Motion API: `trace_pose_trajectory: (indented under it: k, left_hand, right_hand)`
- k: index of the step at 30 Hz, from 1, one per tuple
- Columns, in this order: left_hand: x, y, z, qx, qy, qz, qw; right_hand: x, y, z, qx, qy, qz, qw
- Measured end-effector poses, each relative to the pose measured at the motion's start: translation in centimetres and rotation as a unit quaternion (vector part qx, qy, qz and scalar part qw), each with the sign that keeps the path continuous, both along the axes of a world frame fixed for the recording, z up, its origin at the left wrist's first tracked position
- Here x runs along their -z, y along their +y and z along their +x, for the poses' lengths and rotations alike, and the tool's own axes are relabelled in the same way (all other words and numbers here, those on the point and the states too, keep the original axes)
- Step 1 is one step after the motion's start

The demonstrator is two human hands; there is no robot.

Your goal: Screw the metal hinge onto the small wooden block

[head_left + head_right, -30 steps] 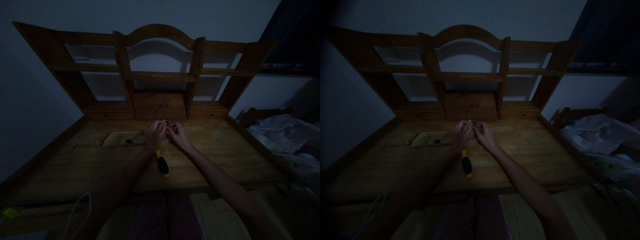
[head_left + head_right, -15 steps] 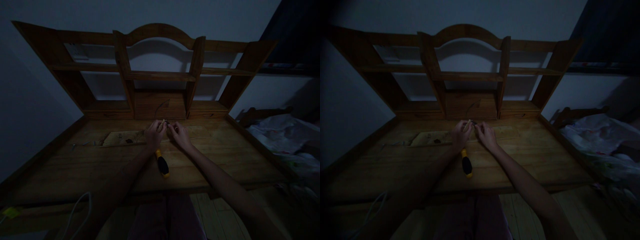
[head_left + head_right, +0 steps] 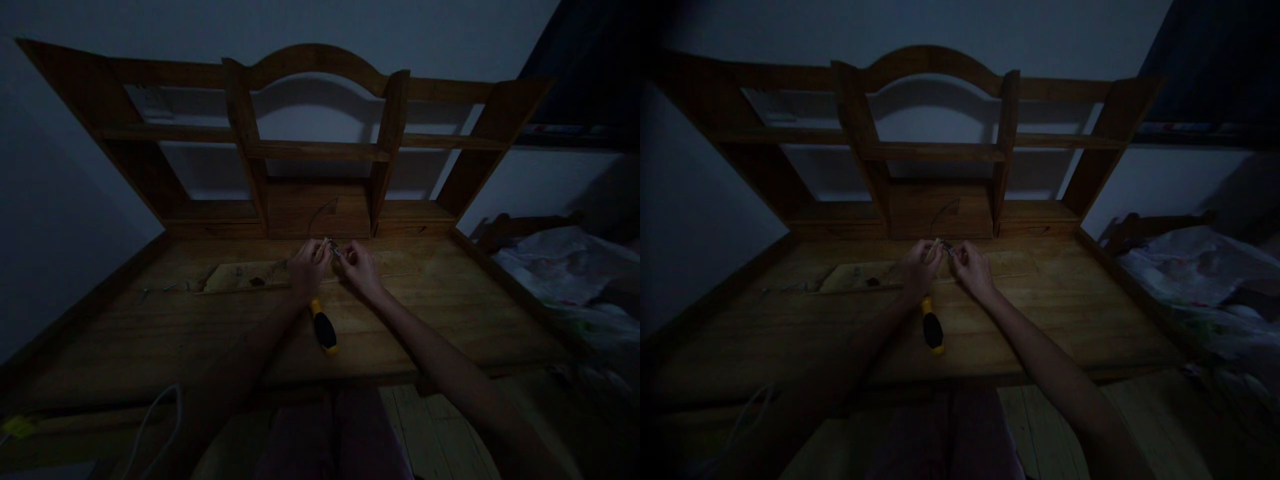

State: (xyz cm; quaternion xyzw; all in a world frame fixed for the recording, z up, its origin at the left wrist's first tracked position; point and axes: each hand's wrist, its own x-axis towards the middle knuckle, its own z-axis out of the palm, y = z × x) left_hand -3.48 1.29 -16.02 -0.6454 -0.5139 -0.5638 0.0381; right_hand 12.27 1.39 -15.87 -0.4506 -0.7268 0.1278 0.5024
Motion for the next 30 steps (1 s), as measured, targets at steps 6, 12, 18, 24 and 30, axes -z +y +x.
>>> trace_pose_trajectory:
  k: [6, 12, 18, 24, 30]
  left_hand:
    - [0.1, 0.0, 0.1, -0.005, -0.006, 0.005, 1.000]
    - [0.1, 0.1, 0.0, 0.004, -0.010, -0.007, 1.000]
    - [0.2, 0.1, -0.1, 0.016, -0.022, -0.013, 1.000]
    - [0.1, 0.2, -0.2, 0.014, -0.049, -0.029, 0.998]
    - [0.4, 0.4, -0.1, 0.017, -0.092, -0.066, 0.993]
  right_hand:
    - [0.3, 0.1, -0.2, -0.022, 0.018, -0.040, 0.999]
    - [1.1, 0.4, -0.6, -0.053, 0.028, -0.093, 0.994]
    - [0.9, 0.6, -0.3, -0.066, 0.017, -0.119, 0.991]
    - [0.1, 0.3, 0.8, -0.225, -0.094, -0.196, 0.950]
    - [0.6, -0.3, 0.5, -0.311, -0.213, -0.224, 0.899]
